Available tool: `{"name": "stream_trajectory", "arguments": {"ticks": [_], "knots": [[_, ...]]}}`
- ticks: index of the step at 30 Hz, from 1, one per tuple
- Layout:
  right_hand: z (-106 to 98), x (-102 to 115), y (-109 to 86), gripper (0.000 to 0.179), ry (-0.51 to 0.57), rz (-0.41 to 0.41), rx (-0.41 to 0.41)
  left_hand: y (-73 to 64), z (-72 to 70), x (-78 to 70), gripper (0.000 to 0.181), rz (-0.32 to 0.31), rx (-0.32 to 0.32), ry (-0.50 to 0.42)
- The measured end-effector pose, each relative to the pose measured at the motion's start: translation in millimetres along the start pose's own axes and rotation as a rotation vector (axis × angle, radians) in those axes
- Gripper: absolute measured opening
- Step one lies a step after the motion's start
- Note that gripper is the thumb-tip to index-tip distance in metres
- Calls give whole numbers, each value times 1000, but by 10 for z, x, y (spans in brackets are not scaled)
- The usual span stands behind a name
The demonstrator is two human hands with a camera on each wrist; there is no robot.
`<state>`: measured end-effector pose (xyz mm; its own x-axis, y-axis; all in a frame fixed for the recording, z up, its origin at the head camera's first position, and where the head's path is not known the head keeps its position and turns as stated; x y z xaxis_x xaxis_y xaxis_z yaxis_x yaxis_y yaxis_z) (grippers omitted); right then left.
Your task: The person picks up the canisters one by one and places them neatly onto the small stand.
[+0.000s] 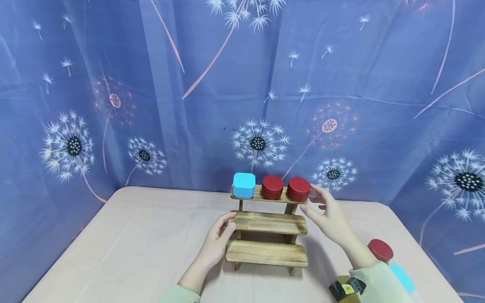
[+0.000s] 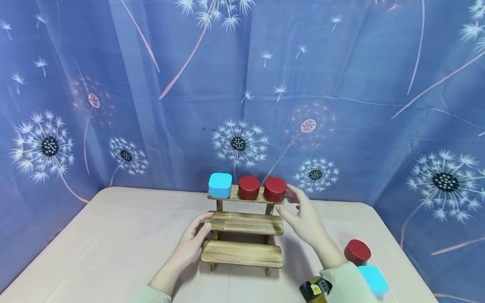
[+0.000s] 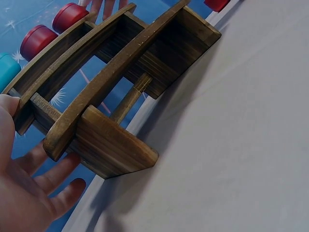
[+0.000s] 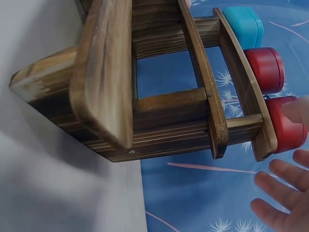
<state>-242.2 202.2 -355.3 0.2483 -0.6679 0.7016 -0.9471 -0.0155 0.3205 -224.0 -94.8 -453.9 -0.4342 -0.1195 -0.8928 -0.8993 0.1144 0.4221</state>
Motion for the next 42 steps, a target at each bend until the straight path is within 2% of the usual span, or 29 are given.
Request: {"name": "stream_trajectory", "arguments": {"ticks": [9, 15, 32, 42], "knots": [[-81, -83, -204, 57, -82, -42, -35, -19, 13, 9, 36, -5, 10, 10], [-169, -95, -340, 51, -67, -49, -37, 12, -5, -4, 36, 9, 6, 10], [-244, -387, -701, 50, -49, -44, -95, 23, -5, 8, 36, 1, 17, 13], [-248, -553, -845, 50, -51, 46, -92, 19, -15, -9, 36, -4, 9, 11]]}}
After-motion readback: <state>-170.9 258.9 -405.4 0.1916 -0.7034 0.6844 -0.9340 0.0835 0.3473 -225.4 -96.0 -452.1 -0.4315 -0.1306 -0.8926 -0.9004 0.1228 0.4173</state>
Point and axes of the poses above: each hand's wrist, its own y-axis towards the middle knuckle, its own z-axis out of the palm, x = y × z, the point moved 2 cm from there along y, towards the middle knuckle, and after that the axes turned 12 degrees about z, right-handed, at the moved point
